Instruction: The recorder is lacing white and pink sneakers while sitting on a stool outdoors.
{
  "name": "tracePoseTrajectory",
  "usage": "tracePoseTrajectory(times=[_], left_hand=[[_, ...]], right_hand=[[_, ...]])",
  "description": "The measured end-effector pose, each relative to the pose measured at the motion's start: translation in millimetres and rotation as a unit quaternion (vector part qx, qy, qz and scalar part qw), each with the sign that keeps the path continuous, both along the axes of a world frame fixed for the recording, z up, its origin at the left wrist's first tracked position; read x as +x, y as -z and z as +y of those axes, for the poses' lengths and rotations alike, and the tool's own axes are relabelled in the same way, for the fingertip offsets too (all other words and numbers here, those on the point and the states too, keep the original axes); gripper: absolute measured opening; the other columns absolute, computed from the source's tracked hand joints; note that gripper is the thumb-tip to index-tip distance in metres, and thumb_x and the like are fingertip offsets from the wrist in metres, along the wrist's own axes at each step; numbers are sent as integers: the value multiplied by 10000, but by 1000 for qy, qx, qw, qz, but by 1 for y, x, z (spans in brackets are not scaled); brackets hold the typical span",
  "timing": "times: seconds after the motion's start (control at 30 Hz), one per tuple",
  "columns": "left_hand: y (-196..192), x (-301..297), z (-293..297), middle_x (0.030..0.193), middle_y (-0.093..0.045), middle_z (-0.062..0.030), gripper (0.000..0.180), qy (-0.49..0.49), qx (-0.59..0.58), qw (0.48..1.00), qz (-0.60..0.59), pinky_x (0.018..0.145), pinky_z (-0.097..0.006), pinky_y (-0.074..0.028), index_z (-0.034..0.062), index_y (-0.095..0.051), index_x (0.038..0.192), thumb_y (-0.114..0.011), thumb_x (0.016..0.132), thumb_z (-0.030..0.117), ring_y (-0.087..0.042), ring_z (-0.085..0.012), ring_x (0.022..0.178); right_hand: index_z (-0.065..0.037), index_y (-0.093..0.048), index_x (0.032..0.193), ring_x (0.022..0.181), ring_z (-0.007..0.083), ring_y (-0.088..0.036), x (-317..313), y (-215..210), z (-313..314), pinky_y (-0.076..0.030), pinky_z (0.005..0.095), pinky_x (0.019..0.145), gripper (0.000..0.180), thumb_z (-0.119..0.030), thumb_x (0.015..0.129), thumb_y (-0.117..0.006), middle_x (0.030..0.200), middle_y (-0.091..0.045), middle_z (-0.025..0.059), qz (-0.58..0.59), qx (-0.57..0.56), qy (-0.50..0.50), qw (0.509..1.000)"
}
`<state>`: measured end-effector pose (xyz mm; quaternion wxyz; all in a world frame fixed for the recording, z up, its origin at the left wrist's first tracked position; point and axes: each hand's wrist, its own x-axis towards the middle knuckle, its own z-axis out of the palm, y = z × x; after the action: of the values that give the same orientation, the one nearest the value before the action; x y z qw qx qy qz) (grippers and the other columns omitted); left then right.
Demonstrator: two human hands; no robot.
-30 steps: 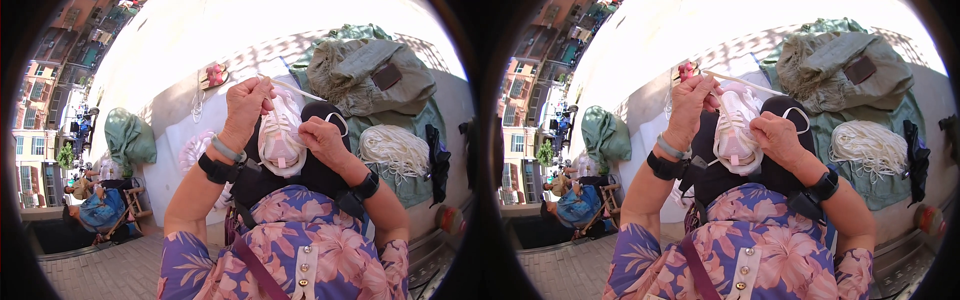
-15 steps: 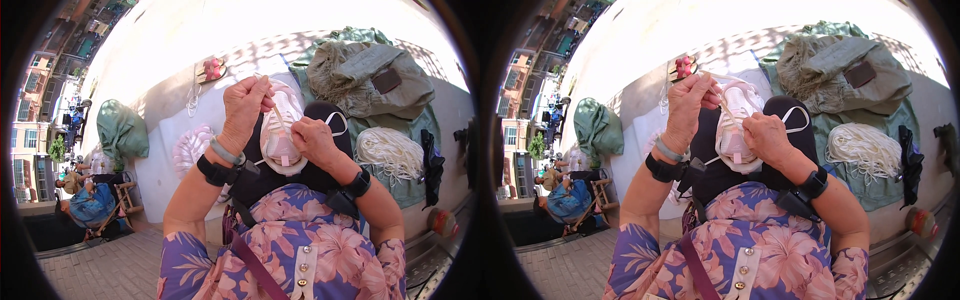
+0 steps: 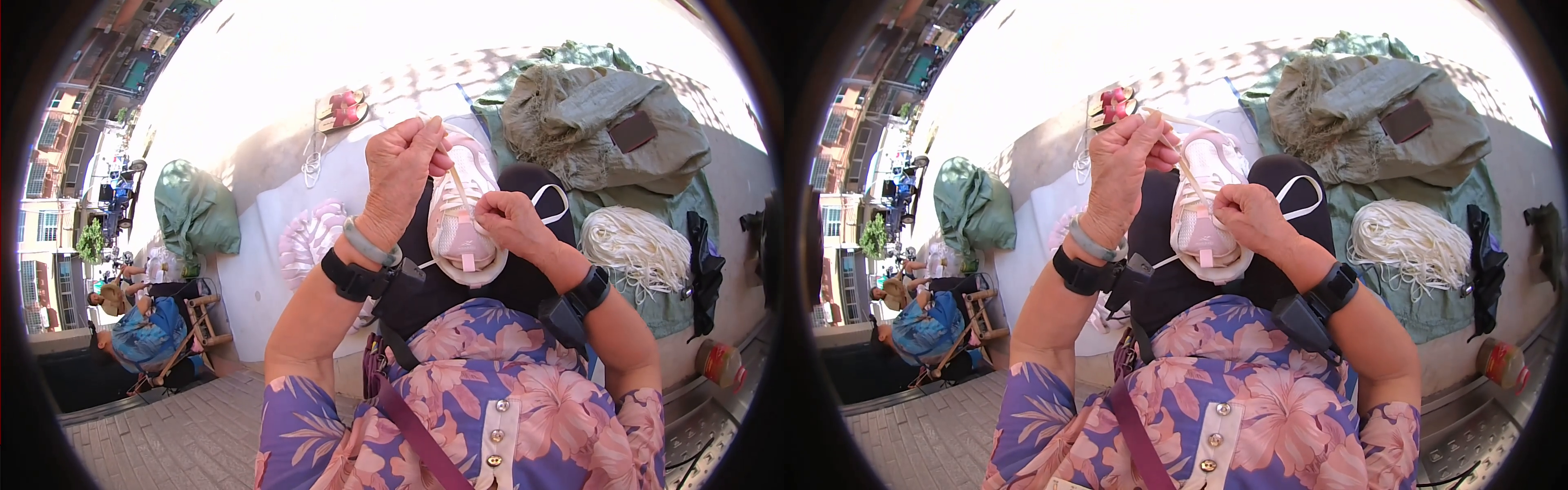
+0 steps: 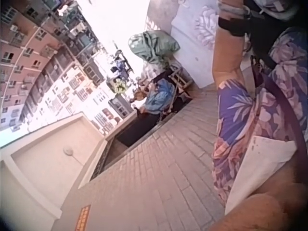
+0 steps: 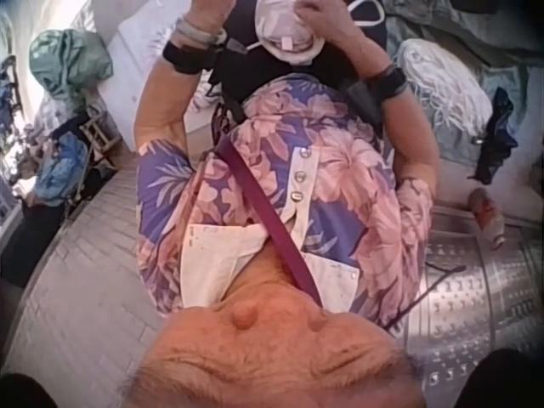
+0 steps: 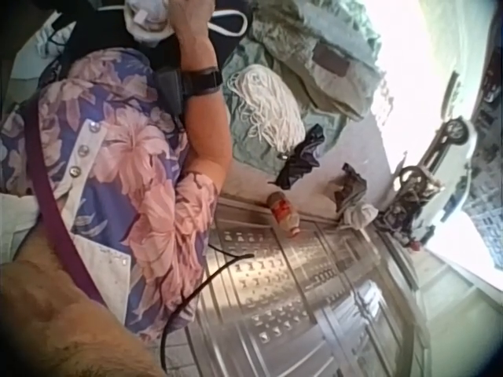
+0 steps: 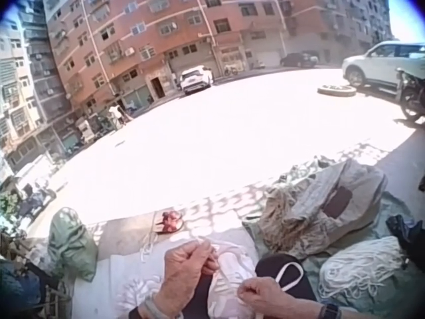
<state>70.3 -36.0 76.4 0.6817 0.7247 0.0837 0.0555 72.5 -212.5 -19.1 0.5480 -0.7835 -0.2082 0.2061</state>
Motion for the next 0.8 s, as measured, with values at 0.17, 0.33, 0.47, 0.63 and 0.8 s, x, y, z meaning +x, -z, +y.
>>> tracePoseTrajectory(times=[0.17,0.33,0.47,0.63,0.8], left_hand=[[1,0,-13,742,-640,-53,248,50,-6,999,-13,543,-197,-487,18,-642,818,-575,912,237,-603,-80,602],[0,1,-37,741,-638,-70,239,159,214,962,-53,577,-260,-488,-26,-635,870,-617,872,212,-621,-133,636],[6,-19,-25,892,-611,-144,221,128,483,848,-174,752,-390,-463,-16,-614,886,-647,721,127,-592,-303,832],[36,-58,-3,1013,-575,-119,195,143,513,833,-149,808,-393,-409,36,-623,869,-646,693,115,-534,-304,921],[54,-73,-5,1091,-565,-124,166,109,555,813,-137,756,-387,-429,58,-625,882,-646,727,115,-547,-292,898]], right_hand=[[7,-622,799,619,55,-472,-4,-9,4,-405,230,542,72,-54,811,-587,655,-551,-14,87,23,4,996],[-7,-639,772,596,187,-588,-15,18,9,-465,304,582,75,-73,738,-632,656,-606,108,-13,62,71,995],[2,-620,764,608,278,-600,-15,-9,5,-477,350,598,133,-125,732,-643,690,-602,137,-102,-62,63,991],[-15,-594,750,683,278,-590,-13,-16,-7,-463,375,626,146,-154,716,-619,711,-581,121,-66,-59,37,995],[-28,-584,762,690,292,-586,-15,-5,-6,-460,383,626,85,-107,730,-588,715,-576,118,-109,-46,42,992]])
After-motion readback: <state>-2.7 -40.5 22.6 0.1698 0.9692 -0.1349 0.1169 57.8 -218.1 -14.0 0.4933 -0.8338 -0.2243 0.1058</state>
